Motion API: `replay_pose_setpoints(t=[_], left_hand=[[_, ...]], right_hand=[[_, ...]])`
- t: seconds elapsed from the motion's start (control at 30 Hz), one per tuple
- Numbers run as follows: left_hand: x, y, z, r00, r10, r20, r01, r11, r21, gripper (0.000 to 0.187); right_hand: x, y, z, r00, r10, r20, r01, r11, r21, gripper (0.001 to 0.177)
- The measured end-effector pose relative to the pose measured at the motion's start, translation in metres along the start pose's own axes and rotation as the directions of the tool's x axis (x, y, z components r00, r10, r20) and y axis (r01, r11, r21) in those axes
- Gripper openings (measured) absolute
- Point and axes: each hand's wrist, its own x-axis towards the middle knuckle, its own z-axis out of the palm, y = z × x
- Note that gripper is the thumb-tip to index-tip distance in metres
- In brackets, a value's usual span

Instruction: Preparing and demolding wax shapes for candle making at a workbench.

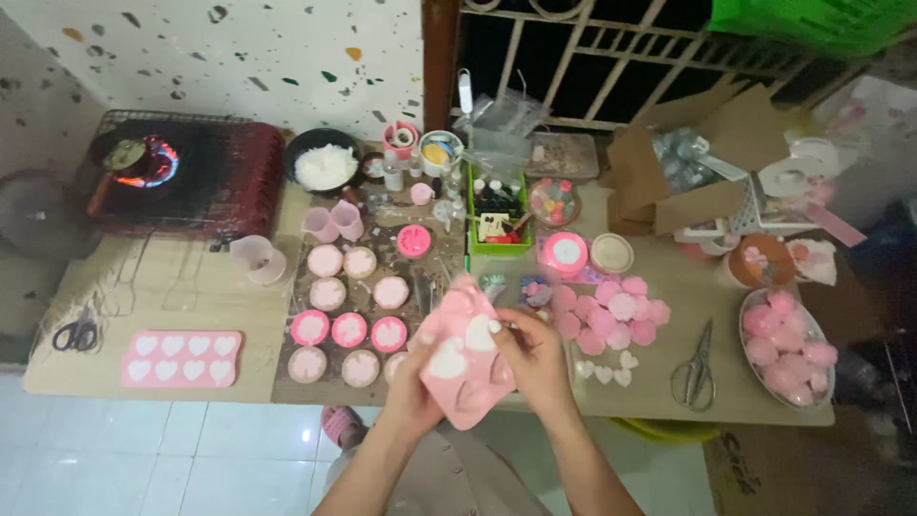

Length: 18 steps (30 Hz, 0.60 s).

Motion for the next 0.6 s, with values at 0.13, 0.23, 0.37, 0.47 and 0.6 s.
replay_pose_setpoints(t=[0.13,0.23,0.37,0.47,0.6], left_hand=[[-0.005,0.017,0.029,0.995,-0.044,-0.085,0.048,0.997,0.053,0.053],[-0.013,0.023,0.043,0.993,0.018,-0.119,-0.012,0.999,0.053,0.049],[-0.018,0.025,0.05,0.978,0.135,-0.16,-0.1,0.972,0.214,0.044],[-0.024,0.029,0.051,0.975,0.123,-0.184,-0.084,0.975,0.208,0.043],[-0.025,0.029,0.049,0.978,0.074,-0.195,-0.037,0.982,0.187,0.044]], right_hand=[[-0.027,-0.093,0.015,0.802,-0.596,0.033,0.459,0.58,-0.673,0.042],[-0.031,-0.091,0.015,0.898,-0.43,0.089,0.416,0.769,-0.485,0.048],[-0.027,-0.082,0.019,0.916,-0.383,0.119,0.394,0.802,-0.449,0.05],[-0.029,-0.083,0.022,0.922,-0.363,0.133,0.384,0.818,-0.427,0.054],[-0.026,-0.079,0.019,0.93,-0.325,0.169,0.366,0.847,-0.386,0.058]])
